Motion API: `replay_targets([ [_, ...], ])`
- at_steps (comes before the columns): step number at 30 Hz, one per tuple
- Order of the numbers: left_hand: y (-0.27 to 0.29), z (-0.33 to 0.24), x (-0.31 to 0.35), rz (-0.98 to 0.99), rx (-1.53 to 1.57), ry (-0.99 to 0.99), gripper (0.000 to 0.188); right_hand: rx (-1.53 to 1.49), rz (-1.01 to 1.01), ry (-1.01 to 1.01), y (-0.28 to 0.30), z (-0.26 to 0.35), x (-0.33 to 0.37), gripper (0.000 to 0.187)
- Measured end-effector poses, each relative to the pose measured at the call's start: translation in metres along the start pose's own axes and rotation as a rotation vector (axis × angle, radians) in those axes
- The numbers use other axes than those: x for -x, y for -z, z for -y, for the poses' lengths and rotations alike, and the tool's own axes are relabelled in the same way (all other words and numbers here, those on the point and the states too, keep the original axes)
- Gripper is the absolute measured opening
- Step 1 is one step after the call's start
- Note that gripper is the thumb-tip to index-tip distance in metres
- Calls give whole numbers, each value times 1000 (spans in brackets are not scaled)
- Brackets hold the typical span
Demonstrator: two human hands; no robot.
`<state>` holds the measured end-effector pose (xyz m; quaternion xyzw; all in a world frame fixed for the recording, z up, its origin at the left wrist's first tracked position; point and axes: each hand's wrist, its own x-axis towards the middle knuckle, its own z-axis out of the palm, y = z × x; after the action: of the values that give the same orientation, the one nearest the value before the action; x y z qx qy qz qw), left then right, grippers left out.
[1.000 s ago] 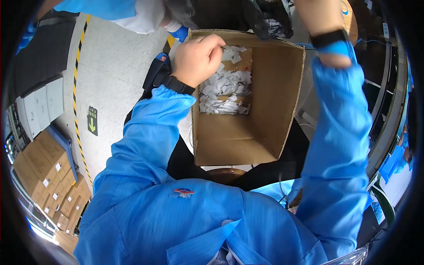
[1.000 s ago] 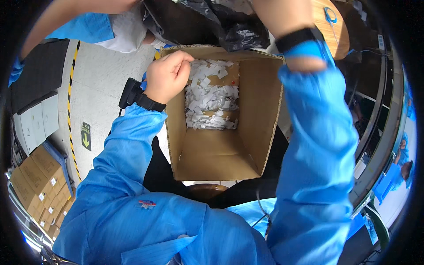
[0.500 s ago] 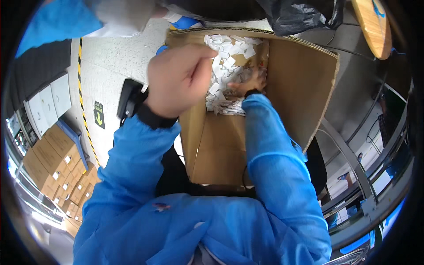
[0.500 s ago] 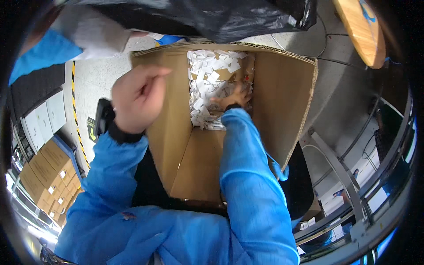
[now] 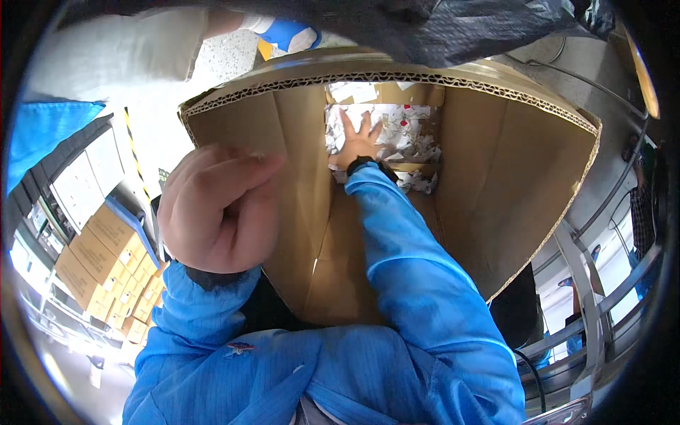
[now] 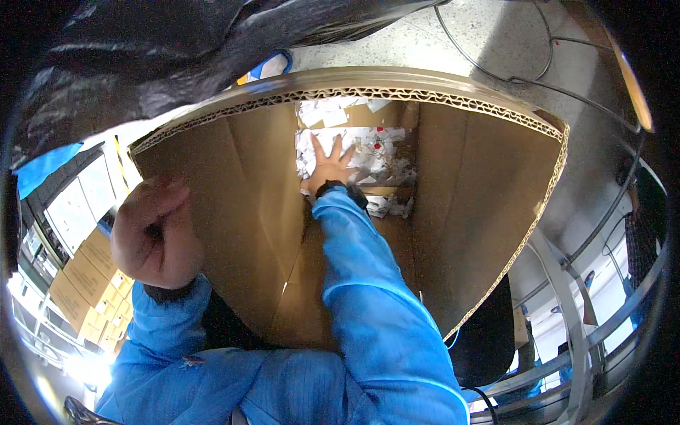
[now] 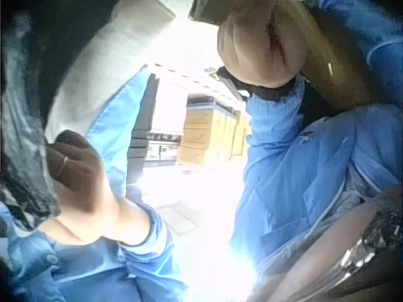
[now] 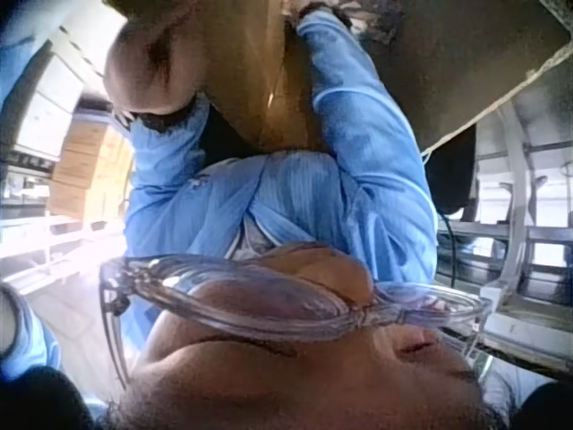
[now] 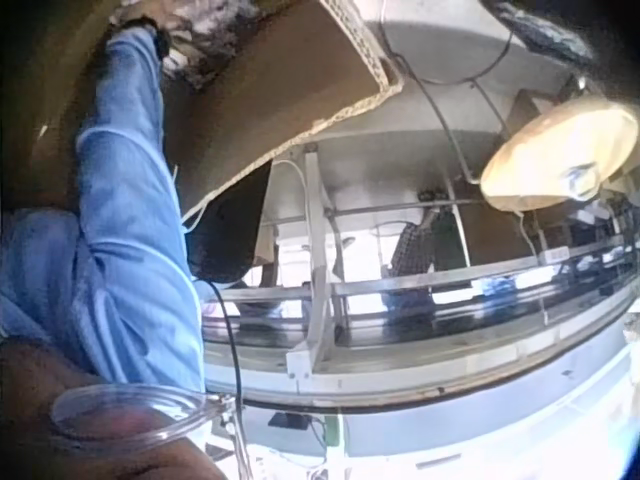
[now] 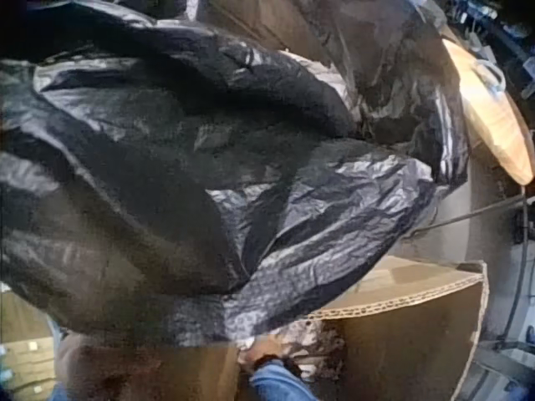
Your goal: The recorder is sorting white plastic pieces from a box and bag, assisted by another person holding a large black trash bag.
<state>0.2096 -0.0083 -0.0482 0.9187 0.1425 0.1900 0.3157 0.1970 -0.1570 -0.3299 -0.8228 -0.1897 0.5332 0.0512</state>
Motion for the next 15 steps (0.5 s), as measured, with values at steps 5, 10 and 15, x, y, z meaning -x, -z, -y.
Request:
replay_targets([
  [5,3,-3,-6,38,-25,23,21,61,-127,100,-25,-10,-29,74],
  [10,2,-2,0,7,25,31,23,192,-83,62,-32,4,-37,50],
  [15,7,2,-9,65,-25,-31,23,191,15,147,-11,-13,-49,30],
])
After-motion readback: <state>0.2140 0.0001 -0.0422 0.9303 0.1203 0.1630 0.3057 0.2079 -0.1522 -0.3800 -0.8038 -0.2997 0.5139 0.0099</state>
